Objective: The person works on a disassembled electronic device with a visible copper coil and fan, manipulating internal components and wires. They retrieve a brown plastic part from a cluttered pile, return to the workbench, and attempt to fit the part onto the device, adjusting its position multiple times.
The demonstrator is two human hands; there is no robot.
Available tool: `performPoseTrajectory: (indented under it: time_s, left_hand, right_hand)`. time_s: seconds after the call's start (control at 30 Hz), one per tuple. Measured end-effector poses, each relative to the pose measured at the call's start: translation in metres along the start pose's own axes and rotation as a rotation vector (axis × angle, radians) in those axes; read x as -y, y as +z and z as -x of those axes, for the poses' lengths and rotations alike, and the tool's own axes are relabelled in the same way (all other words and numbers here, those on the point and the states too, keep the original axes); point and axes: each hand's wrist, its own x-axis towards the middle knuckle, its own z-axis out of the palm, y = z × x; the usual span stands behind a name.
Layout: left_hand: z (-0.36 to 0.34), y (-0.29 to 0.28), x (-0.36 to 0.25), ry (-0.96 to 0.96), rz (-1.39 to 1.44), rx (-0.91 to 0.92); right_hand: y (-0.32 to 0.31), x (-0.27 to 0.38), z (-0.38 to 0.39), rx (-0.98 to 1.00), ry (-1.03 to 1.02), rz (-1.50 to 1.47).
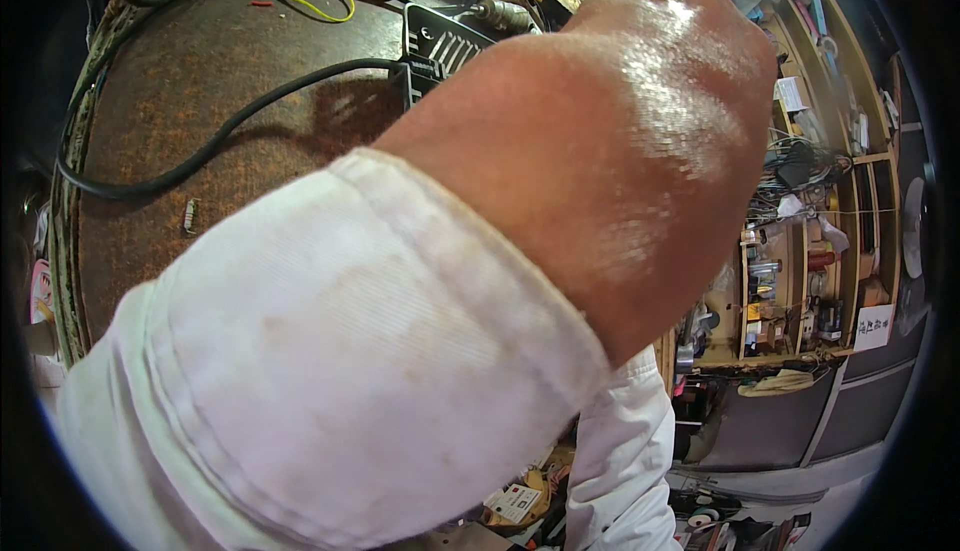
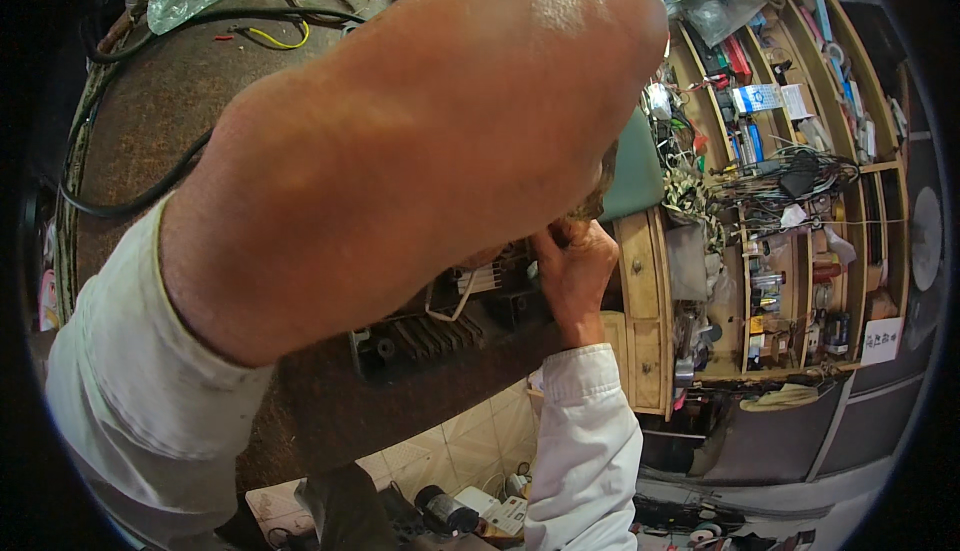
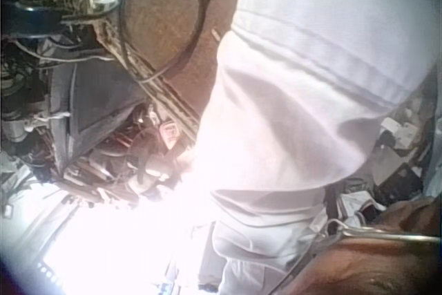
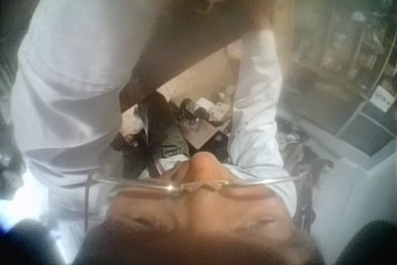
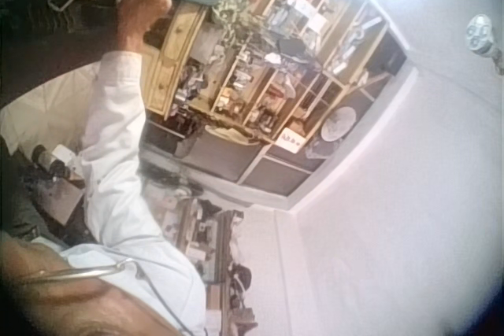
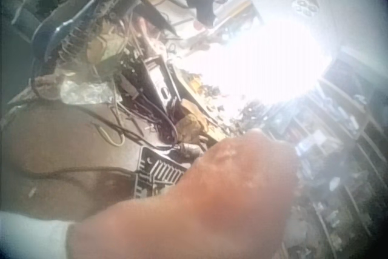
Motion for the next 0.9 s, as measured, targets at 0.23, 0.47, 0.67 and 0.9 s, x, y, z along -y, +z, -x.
performPoseTrajectory:
  time_s: [0.23,0.47,0.67,0.9]
  left_hand:
    - [0.001,0.005,-0.004,0.025,-0.003,-0.024]
    - [0.018,0.012,-0.004,0.051,-0.001,0.004]
    - [0.021,0.012,-0.008,0.061,0.012,-0.007]
    - [0.023,0.012,-0.009,0.062,0.026,-0.012]
  right_hand:
    - [0.003,0.0,0.0,-0.038,-0.033,-0.037]
    - [0.001,0.001,-0.001,-0.039,-0.08,0.006]
    - [-0.007,0.01,0.002,-0.018,-0.049,-0.046]
    - [-0.003,0.008,0.0,-0.002,-0.063,0.02]
